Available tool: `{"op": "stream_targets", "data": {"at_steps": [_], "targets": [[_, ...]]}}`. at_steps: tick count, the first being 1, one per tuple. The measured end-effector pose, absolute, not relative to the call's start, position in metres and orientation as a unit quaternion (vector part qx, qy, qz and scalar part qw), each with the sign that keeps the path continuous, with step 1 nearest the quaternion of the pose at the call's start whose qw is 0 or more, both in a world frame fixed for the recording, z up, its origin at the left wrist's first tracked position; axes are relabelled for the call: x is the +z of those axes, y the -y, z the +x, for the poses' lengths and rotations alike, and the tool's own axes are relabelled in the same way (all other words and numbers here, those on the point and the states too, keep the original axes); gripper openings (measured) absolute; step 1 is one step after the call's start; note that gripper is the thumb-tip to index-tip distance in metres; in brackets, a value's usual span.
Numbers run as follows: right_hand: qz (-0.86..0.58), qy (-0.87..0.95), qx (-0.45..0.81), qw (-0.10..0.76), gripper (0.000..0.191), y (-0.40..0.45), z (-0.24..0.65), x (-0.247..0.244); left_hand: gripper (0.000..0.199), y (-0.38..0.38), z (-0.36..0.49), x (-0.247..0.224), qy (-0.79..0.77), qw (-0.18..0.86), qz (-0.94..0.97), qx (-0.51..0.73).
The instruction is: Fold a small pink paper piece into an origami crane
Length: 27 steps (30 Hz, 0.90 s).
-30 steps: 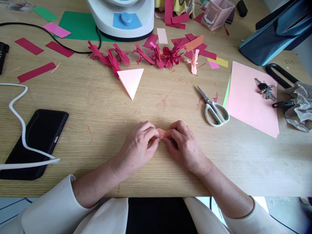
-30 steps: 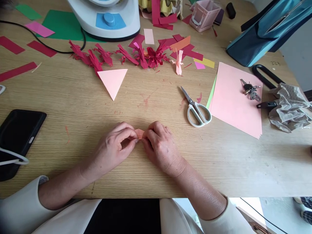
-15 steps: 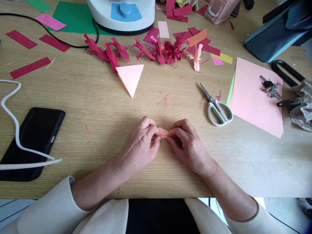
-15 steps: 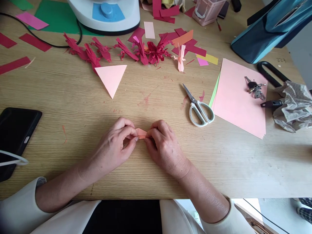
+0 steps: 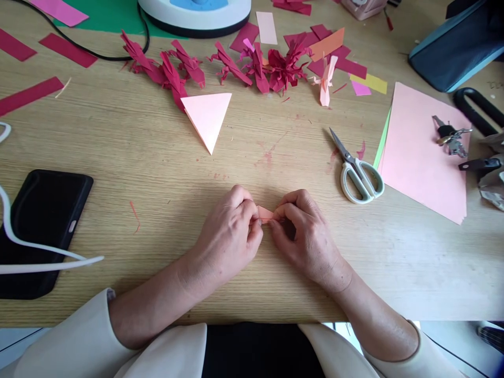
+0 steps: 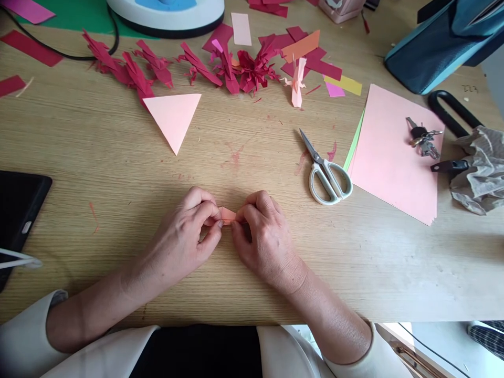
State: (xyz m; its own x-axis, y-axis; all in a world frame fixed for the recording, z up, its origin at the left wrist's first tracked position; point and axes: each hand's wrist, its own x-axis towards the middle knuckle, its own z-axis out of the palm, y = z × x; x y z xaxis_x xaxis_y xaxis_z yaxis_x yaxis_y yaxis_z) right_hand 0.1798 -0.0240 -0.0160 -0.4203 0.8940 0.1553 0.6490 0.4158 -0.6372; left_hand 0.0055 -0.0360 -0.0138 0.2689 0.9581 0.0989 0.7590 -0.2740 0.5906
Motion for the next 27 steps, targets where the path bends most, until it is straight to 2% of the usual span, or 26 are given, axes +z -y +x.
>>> {"op": "stream_targets", "data": {"at_steps": [10, 17, 27], "targets": [[-0.490, 0.796, 0.248, 0.255, 0.012, 0.024, 0.178, -0.014, 0.010, 0.036, 0.003, -0.017, -0.566, 0.231, 0.758, 0.228], [-0.476, 0.806, 0.250, 0.248, 0.007, 0.024, 0.188, -0.012, 0.009, 0.036, 0.001, -0.016, -0.541, 0.236, 0.769, 0.246], [-0.491, 0.800, 0.244, 0.244, 0.009, 0.023, 0.187, -0.013, 0.011, 0.034, 0.004, -0.017, -0.561, 0.211, 0.767, 0.228]]}}
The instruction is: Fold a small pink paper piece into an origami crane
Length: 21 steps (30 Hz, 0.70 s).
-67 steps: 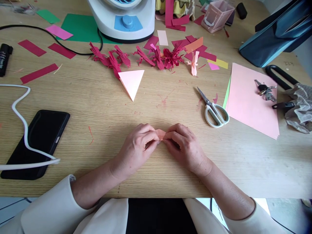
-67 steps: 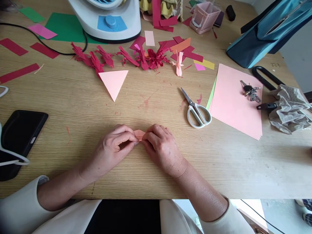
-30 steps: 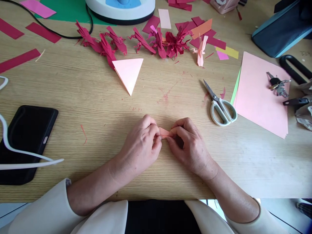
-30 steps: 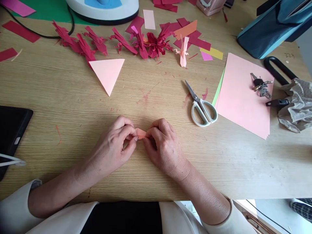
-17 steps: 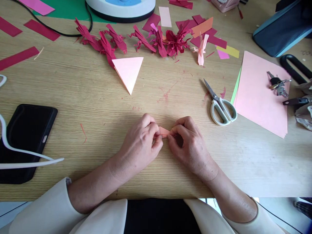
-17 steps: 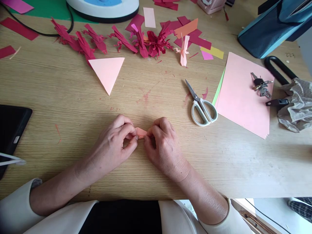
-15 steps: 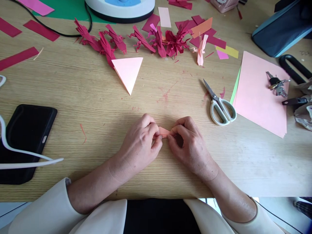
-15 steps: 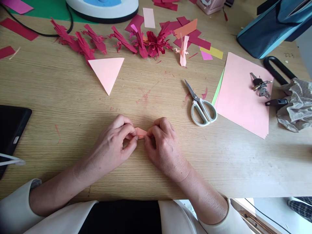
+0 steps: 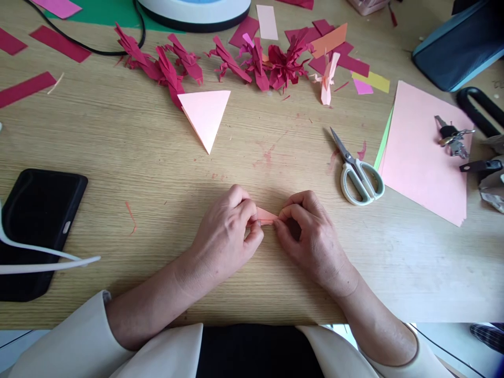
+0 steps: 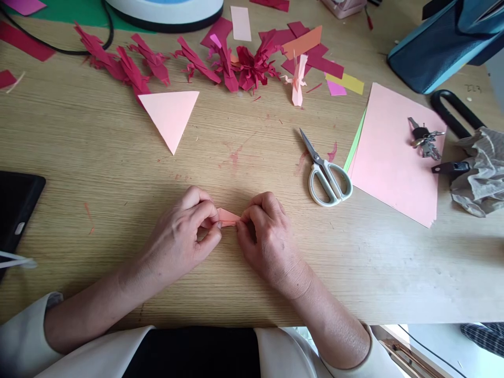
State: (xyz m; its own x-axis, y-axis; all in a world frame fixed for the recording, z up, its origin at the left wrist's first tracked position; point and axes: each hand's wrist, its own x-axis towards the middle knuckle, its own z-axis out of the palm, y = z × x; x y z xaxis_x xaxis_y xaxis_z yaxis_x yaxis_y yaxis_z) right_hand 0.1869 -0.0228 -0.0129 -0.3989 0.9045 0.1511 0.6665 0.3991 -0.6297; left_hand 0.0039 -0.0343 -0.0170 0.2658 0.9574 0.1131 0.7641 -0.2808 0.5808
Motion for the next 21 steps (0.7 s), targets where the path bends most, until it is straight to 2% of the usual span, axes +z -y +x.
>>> {"op": "stream_targets", "data": {"at_steps": [11, 21], "targets": [[-0.496, 0.795, 0.243, 0.253, 0.012, 0.0231, 0.1872, -0.0119, 0.010, 0.0342, 0.0010, -0.0156, -0.552, 0.233, 0.769, 0.222], [-0.477, 0.812, 0.223, 0.250, 0.012, 0.0219, 0.1893, -0.0177, 0.005, 0.0301, 0.0084, -0.0108, -0.567, 0.155, 0.798, 0.131]]}}
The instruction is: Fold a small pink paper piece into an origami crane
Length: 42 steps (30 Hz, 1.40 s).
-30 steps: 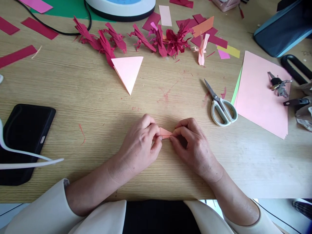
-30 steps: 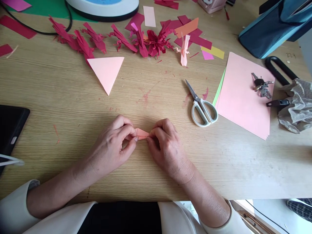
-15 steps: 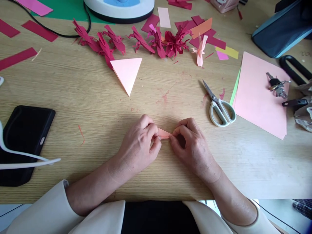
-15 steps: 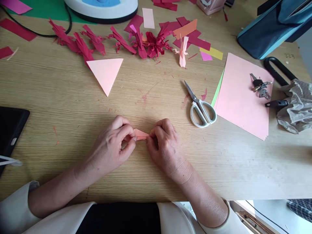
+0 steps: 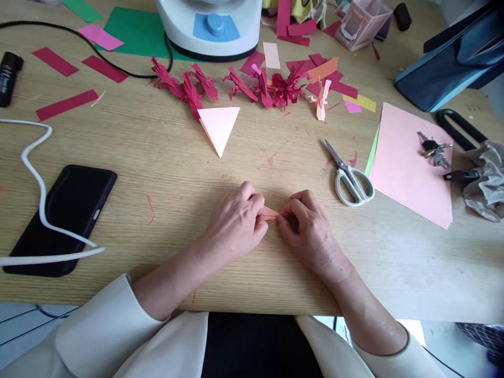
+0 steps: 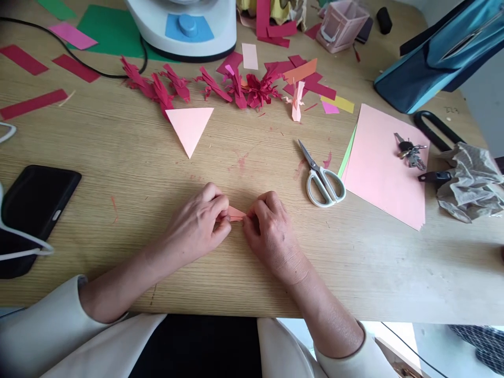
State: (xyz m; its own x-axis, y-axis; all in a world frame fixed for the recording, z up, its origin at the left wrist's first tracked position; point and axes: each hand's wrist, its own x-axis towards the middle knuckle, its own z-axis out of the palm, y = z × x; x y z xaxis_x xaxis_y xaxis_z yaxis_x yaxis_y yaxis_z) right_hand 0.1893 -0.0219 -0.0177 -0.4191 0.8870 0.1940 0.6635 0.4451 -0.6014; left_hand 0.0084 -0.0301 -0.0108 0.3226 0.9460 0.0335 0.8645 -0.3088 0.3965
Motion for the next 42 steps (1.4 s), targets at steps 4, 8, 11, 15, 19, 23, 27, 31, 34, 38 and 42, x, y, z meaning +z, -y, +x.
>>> {"op": "stream_targets", "data": {"at_steps": [4, 8, 11, 15, 19, 23, 27, 31, 34, 38, 42], "targets": [[-0.467, 0.828, 0.197, 0.240, 0.010, 0.022, 0.190, -0.018, 0.004, 0.031, 0.009, -0.012, -0.562, 0.136, 0.805, 0.131], [-0.461, 0.833, 0.190, 0.240, 0.006, 0.024, 0.191, -0.017, 0.004, 0.031, 0.008, -0.013, -0.556, 0.127, 0.810, 0.140], [-0.474, 0.827, 0.182, 0.241, 0.004, 0.026, 0.188, -0.018, 0.003, 0.031, 0.008, -0.013, -0.554, 0.122, 0.812, 0.137], [-0.500, 0.816, 0.166, 0.237, 0.011, 0.025, 0.180, -0.021, 0.002, 0.031, 0.007, -0.013, -0.553, 0.119, 0.813, 0.137], [-0.511, 0.810, 0.170, 0.232, 0.012, 0.023, 0.176, -0.024, 0.002, 0.030, 0.006, -0.014, -0.550, 0.123, 0.815, 0.135], [-0.510, 0.812, 0.170, 0.227, 0.013, 0.023, 0.178, -0.024, 0.002, 0.031, 0.007, -0.016, -0.549, 0.124, 0.815, 0.140], [-0.497, 0.819, 0.174, 0.228, 0.011, 0.024, 0.181, -0.022, 0.004, 0.031, 0.007, -0.016, -0.550, 0.129, 0.812, 0.150], [-0.483, 0.823, 0.188, 0.232, 0.010, 0.025, 0.186, -0.021, 0.004, 0.031, 0.007, -0.017, -0.549, 0.117, 0.814, 0.145], [-0.475, 0.826, 0.185, 0.239, 0.014, 0.023, 0.191, -0.023, 0.004, 0.031, 0.007, -0.016, -0.548, 0.118, 0.814, 0.151], [-0.490, 0.814, 0.164, 0.266, 0.020, 0.023, 0.193, -0.017, 0.005, 0.032, 0.007, -0.014, -0.549, 0.118, 0.815, 0.146], [-0.435, 0.839, 0.136, 0.297, 0.021, 0.026, 0.183, -0.005, 0.009, 0.033, 0.007, -0.014, -0.547, 0.134, 0.811, 0.156]]}}
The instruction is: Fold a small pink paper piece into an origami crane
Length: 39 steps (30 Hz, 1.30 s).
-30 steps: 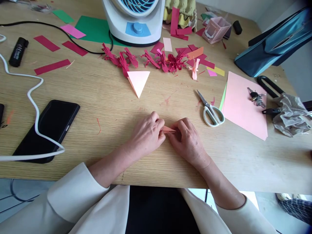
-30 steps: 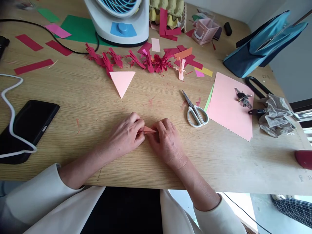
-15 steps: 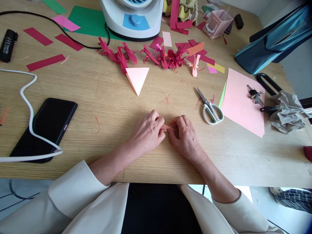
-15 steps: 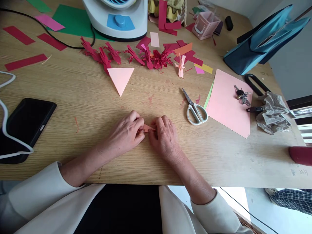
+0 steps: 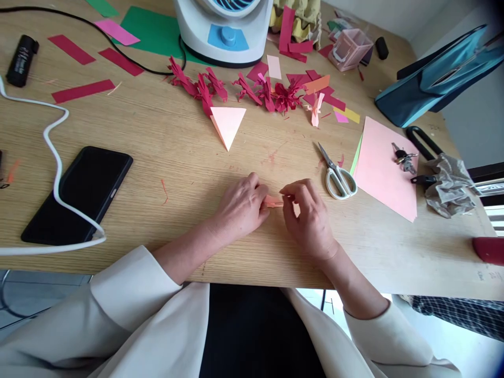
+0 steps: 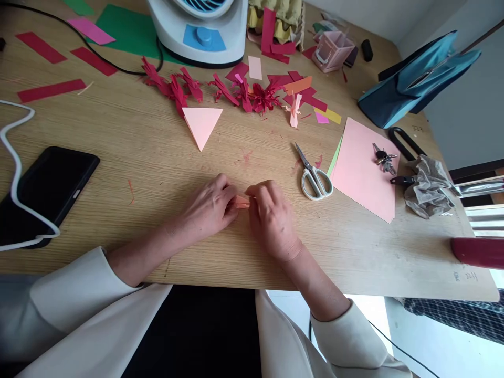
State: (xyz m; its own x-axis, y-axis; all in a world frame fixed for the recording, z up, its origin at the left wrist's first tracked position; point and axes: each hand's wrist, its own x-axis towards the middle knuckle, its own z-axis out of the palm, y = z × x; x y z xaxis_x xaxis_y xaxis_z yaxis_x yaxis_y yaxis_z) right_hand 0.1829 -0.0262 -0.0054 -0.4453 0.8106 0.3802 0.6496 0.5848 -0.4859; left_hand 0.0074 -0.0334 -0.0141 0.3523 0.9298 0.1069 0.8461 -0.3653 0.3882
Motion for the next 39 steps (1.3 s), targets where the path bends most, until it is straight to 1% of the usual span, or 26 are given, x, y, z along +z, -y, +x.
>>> {"op": "stream_targets", "data": {"at_steps": [3, 5, 12, 17, 26, 34, 36, 39], "targets": [[-0.348, 0.888, 0.146, 0.262, 0.022, 0.025, 0.178, -0.007, 0.010, 0.034, 0.007, -0.016, -0.551, 0.134, 0.808, 0.162], [-0.326, 0.901, 0.148, 0.244, 0.020, 0.023, 0.180, -0.013, 0.008, 0.034, 0.006, -0.018, -0.547, 0.131, 0.810, 0.162], [-0.291, 0.922, 0.142, 0.211, 0.025, 0.020, 0.197, -0.021, 0.009, 0.041, -0.001, -0.021, -0.535, 0.156, 0.803, 0.212], [-0.287, 0.928, 0.122, 0.207, 0.028, 0.021, 0.200, -0.022, 0.008, 0.041, -0.002, -0.021, -0.545, 0.155, 0.792, 0.229], [-0.270, 0.944, 0.090, 0.169, 0.037, 0.022, 0.201, -0.022, 0.008, 0.042, -0.002, -0.024, -0.552, 0.150, 0.791, 0.217], [-0.256, 0.960, 0.026, 0.114, 0.034, 0.025, 0.197, -0.011, 0.008, 0.045, -0.009, -0.023, -0.532, 0.144, 0.803, 0.227], [-0.254, 0.961, 0.017, 0.104, 0.033, 0.026, 0.196, -0.010, 0.012, 0.049, -0.013, -0.023, -0.525, 0.141, 0.807, 0.230], [-0.253, 0.962, 0.013, 0.102, 0.032, 0.026, 0.196, -0.009, 0.032, 0.057, -0.021, -0.021, -0.491, 0.138, 0.828, 0.232]]}}
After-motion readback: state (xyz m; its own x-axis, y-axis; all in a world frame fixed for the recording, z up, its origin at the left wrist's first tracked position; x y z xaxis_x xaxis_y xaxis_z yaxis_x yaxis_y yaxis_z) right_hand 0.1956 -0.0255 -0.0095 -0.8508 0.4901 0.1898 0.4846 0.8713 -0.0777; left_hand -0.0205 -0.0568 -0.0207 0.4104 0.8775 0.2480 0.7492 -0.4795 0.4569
